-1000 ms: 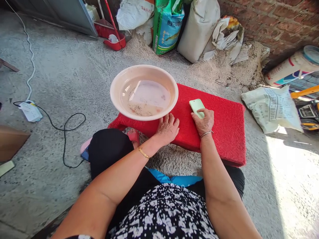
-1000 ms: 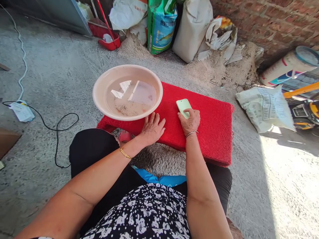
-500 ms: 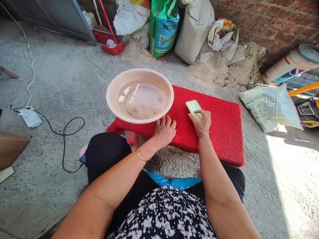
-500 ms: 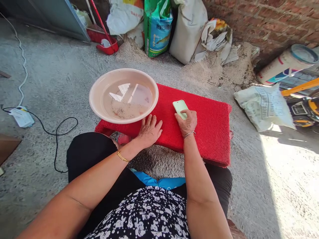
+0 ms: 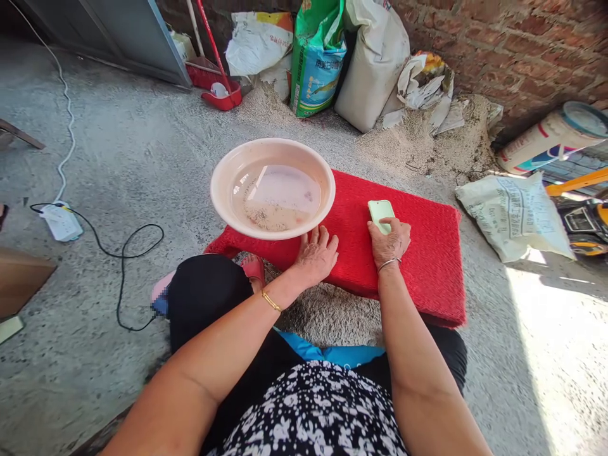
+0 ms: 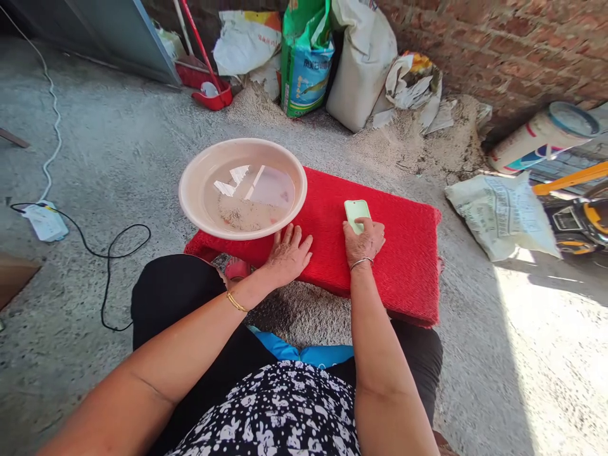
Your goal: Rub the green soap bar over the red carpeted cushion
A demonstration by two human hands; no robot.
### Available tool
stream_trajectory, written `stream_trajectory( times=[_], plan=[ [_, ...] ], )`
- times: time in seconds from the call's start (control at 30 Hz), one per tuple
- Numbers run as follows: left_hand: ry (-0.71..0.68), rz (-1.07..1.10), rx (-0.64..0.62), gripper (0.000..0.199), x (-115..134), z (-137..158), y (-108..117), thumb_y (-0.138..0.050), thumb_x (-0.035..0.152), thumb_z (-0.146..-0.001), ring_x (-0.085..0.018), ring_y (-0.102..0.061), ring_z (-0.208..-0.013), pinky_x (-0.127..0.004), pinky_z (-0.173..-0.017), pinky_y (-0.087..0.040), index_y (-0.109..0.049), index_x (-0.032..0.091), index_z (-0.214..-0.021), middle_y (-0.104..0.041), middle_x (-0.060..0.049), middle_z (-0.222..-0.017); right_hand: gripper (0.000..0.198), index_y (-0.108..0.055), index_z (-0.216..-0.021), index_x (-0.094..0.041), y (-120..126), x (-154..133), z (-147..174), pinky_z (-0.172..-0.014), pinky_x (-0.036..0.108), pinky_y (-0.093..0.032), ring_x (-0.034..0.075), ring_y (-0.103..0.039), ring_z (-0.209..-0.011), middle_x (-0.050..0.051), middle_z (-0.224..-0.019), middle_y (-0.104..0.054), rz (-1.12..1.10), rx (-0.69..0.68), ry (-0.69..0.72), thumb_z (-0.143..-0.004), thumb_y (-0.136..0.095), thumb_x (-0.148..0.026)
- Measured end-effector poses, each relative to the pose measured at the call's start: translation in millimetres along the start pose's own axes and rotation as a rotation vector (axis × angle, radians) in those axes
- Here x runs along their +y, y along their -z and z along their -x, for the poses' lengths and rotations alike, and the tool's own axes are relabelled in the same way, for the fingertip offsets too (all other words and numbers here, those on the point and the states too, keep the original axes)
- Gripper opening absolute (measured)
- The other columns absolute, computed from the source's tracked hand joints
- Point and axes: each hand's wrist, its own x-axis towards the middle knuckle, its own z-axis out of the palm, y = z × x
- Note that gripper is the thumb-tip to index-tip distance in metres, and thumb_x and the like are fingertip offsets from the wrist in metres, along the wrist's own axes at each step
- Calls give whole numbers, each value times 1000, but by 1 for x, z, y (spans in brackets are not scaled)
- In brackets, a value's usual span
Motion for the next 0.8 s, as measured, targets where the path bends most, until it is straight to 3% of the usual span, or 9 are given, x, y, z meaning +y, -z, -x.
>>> stream_trajectory(
  times=[0.07, 0.2, 0.27, 0.47, 0.53, 0.67, 0.73, 0.8],
  plan=[
    [1, -5, 13, 46, 0, 0, -2, -40, 37, -95, -39, -38, -132, -59, -105, -30, -50, 15, -134, -45, -23, -139, 34, -66, -86, -23, 0, 0, 0, -82, 41, -40, 24, -51, -90, 5, -92, -52, -36, 3, 16, -71, -65, -53],
    [0, -20, 46, 46, -1, 1, -5, -41, 38, -94, -39, -38, -132, -58, -105, -30, -50, 16, -133, -46, -22, -138, 31, -65, -85, -23, 4, -5, 4, -83, 36, -41, 22, -52, -92, 5, -94, -54, -136, -137, 263, -73, -65, -52],
    [-1, -21, 53, 46, -1, 1, -5, -41, 38, -94, -39, -38, -132, -57, -105, -30, -50, 16, -133, -46, -22, -138, 30, -66, -85, -24, 5, -7, 5, -85, 37, -39, 22, -53, -93, 5, -95, -55, -106, -193, 320, -73, -65, -52],
    [-4, -18, 41, 46, -2, 1, -4, -41, 38, -94, -38, -38, -132, -57, -106, -30, -50, 16, -134, -46, -21, -139, 33, -67, -88, -24, 1, -1, 0, -84, 44, -39, 26, -52, -93, 7, -95, -54, 35, -26, -15, -71, -66, -52],
    [-5, -18, 42, 46, -2, 1, -3, -40, 39, -94, -38, -38, -132, -57, -105, -30, -50, 16, -134, -46, -21, -139, 34, -66, -87, -23, 0, 0, 0, -83, 41, -40, 25, -52, -92, 6, -93, -53, -21, -39, 40, -71, -66, -53],
    [-10, -6, 42, 46, -2, 2, -2, -41, 38, -94, -38, -38, -132, -57, -105, -30, -50, 15, -133, -46, -22, -139, 32, -66, -85, -24, 3, -5, 3, -83, 38, -40, 23, -53, -92, 5, -93, -56, -115, -184, 296, -73, -64, -53],
    [-13, 0, 44, 46, -2, 3, -2, -41, 37, -94, -38, -38, -132, -57, -105, -30, -50, 15, -133, -46, -22, -139, 32, -66, -86, -24, 4, -6, 3, -83, 39, -40, 24, -53, -93, 6, -94, -56, -70, -182, 275, -73, -65, -53],
    [-17, 2, 49, 46, -2, 3, -3, -41, 37, -94, -38, -38, -132, -57, -105, -30, -50, 15, -133, -46, -23, -139, 33, -67, -87, -24, 3, -5, 3, -83, 41, -39, 25, -53, -92, 6, -94, -56, -9, -121, 165, -72, -65, -53]
  ],
)
